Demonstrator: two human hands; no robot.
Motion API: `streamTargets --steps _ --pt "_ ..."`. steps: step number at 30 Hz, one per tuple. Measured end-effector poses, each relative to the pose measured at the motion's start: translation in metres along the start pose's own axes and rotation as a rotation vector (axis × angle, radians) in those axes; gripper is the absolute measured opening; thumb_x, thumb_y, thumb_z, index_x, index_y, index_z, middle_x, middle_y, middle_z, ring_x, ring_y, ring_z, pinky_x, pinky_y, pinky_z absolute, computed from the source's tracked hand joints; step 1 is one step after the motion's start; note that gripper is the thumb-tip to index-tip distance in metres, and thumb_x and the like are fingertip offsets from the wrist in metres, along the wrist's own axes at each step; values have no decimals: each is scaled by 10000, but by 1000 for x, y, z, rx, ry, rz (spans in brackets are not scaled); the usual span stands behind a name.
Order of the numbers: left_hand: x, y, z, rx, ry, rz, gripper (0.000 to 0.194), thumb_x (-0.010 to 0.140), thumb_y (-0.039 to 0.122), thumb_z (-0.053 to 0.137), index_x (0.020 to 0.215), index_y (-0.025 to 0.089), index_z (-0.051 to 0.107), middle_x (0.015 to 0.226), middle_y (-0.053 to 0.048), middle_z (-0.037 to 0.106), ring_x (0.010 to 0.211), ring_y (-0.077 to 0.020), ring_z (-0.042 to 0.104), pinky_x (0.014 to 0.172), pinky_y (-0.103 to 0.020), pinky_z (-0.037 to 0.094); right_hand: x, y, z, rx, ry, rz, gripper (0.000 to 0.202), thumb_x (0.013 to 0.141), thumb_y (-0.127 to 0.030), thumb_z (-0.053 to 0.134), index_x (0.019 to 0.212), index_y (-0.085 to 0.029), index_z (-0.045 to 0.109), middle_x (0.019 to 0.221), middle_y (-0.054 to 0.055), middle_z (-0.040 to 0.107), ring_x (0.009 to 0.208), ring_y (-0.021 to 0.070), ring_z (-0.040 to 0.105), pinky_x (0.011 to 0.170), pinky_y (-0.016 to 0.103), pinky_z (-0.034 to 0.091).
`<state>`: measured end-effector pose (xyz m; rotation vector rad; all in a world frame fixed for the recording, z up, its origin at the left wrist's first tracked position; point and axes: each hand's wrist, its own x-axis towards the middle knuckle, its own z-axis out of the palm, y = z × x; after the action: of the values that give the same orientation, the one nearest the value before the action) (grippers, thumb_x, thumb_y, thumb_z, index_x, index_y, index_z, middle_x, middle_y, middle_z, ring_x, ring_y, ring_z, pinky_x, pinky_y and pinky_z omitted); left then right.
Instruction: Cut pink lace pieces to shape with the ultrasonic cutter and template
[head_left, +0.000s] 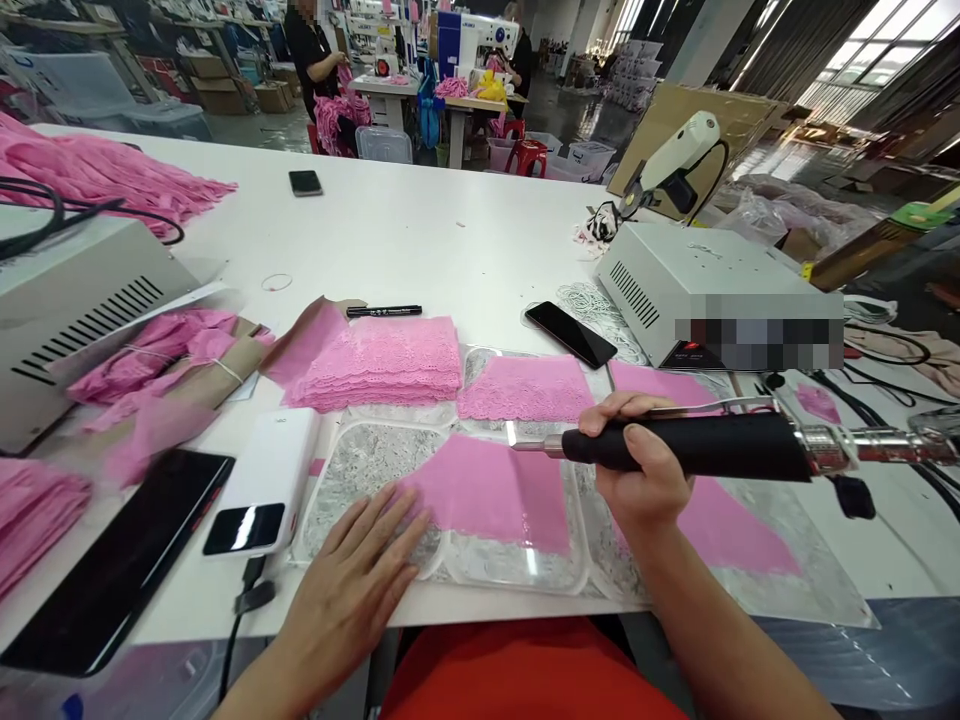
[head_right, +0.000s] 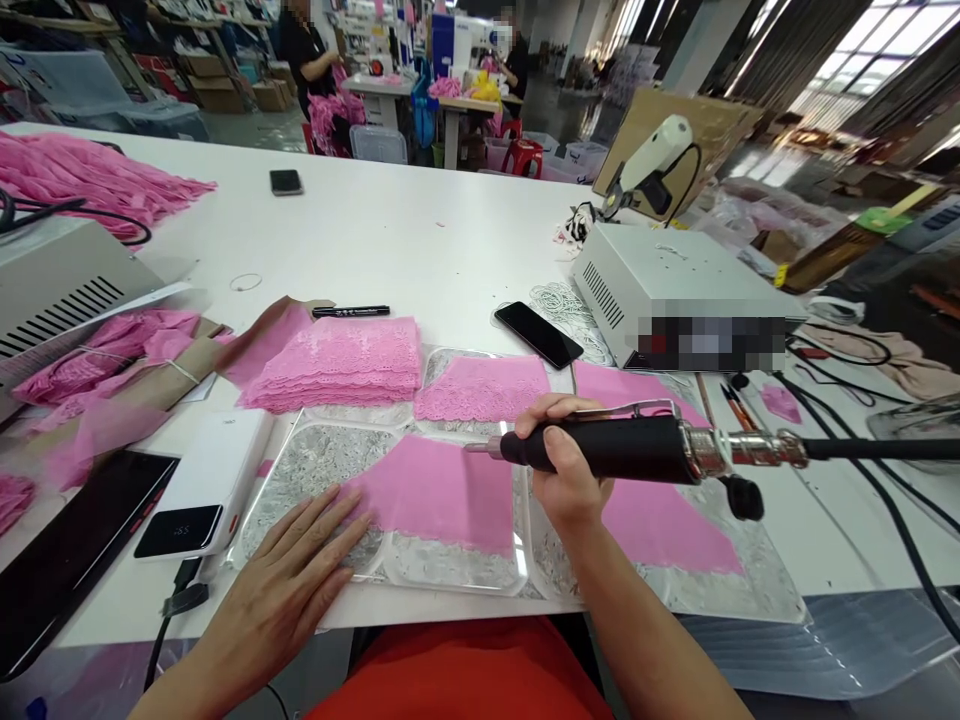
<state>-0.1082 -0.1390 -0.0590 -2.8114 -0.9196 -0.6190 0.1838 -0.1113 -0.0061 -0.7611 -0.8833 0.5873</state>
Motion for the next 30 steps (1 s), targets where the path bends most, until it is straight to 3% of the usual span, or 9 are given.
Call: streamTargets --steps 13,19,24,30 --pt "-2 -3 1 6 -2 12 467 962 199 458 1428 167 441 1468 -93 466 1411 -258 351 1152 -398 280 1 0 -7 -22 -38 -5 79 735 -205 601 814 -209 598 764 -13 598 601 132 592 621 325 477" --pt "-2 -6 4 -26 24 24 514 961 204 464 1467 160 388 1489 -123 429 1413 -277 344 1150 -408 276 11 -13 -30 -61 100 -57 104 672 -201 563 770 -193 597 732 -9 578 553 126 567 569 309 455" --pt "-1 -6 5 -28 8 19 527 950 200 484 1467 170 391 1483 -125 435 1407 -285 350 1151 -412 272 10 -19 -48 -93 103 -55 120 661 -188 556 768 -187 612 720 1 590 550 132 573 559 314 469" --pt "0 -5 3 -17 0 10 528 947 198 480 1467 177 393 1481 -111 442 1409 -270 351 1170 -389 250 8 -16 -50 -72 79 -59 124 677 -188 575 791 -191 625 737 0 600 556 131 579 552 307 471"
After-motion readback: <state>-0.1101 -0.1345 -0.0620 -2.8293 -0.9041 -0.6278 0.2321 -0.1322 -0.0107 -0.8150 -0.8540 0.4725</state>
